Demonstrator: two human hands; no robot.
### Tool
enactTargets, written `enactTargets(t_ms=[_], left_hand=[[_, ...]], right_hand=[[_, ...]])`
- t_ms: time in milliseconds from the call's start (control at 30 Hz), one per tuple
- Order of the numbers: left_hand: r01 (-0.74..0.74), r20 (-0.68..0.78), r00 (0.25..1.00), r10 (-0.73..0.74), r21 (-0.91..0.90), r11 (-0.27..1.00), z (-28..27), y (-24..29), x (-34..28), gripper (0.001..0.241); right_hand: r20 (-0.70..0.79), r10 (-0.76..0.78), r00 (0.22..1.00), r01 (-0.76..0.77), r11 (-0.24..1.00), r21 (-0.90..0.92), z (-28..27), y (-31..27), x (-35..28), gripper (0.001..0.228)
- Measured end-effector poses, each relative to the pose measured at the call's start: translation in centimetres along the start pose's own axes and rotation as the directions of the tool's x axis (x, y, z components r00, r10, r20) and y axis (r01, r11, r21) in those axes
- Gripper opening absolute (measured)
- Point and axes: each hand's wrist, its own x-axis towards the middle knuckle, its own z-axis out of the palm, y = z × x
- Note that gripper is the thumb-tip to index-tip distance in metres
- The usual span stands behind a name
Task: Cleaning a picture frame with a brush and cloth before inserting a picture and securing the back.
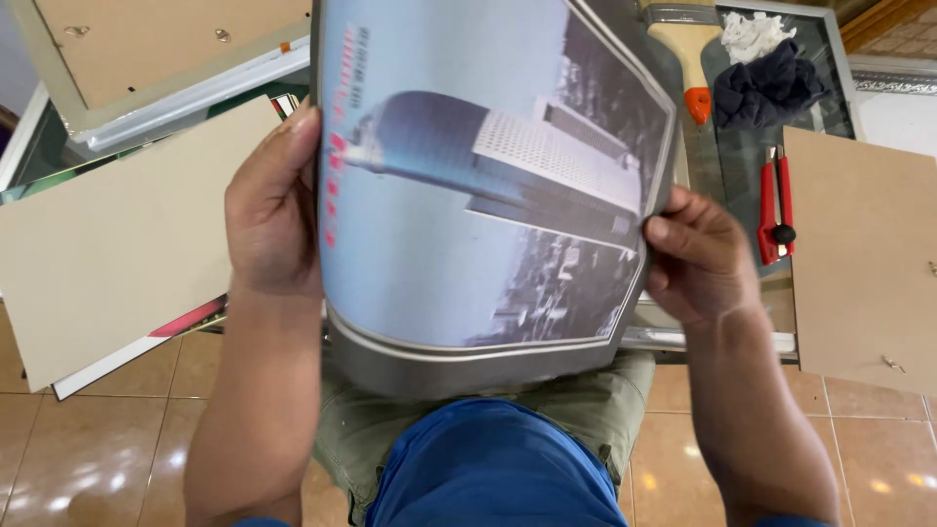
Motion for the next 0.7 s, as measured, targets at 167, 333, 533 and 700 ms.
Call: enactTargets(t_ms=[167,333,533,700], left_hand=[[0.300,0.086,0.945,-0.315,0.158,0.941,-1.0,1.2,2.4,0.016],[-0.017,0.218,0.964,-0.151,0.619,0.785,-1.1,-0.2,4.1,0.014],[-0.113,0.207,0.977,-0.044,0.685,0.719,-1.0,-1.0,3.5,0.015],[-0.049,0.208,0.961,-0.181,0.775,0.630,-2.5,-2.6,2.7,0.020]], right_hand=[[-0.281,-0.157,0.947,-0.008,0.861,-0.508,-0.8,-6.0,-0.3,0.016],[-0.148,-0.353,0.924,-0.022,0.339,-0.941,-1.5,-7.8,0.6,0.019],[0.097,-0.398,0.912,0.217,0.266,-0.939,-5.5,-7.0,-0.3,0.023],[-0.052,-0.338,0.940,0.030,0.234,-0.972,-5.4,-5.0,-1.1,0.028]])
